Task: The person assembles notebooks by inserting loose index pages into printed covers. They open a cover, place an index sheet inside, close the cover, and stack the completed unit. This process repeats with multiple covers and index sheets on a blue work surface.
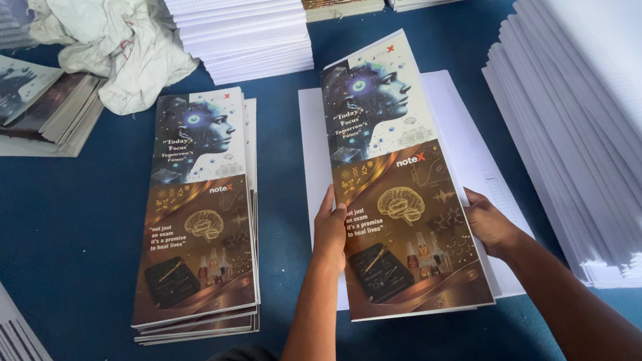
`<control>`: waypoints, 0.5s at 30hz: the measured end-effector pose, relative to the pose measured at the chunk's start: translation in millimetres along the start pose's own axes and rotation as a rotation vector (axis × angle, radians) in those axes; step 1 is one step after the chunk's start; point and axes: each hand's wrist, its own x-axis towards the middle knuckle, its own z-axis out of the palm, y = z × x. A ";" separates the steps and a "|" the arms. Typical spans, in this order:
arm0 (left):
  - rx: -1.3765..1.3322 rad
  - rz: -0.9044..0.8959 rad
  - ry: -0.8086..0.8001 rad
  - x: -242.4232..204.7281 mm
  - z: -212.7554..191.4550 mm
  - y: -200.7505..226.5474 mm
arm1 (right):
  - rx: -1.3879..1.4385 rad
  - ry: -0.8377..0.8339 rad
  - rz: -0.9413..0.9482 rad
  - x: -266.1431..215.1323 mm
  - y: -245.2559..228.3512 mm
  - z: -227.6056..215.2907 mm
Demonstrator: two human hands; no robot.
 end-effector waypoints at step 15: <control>-0.002 -0.014 0.010 -3.6 4.3 3.2 | -0.067 0.051 0.037 -11.1 -15.1 9.8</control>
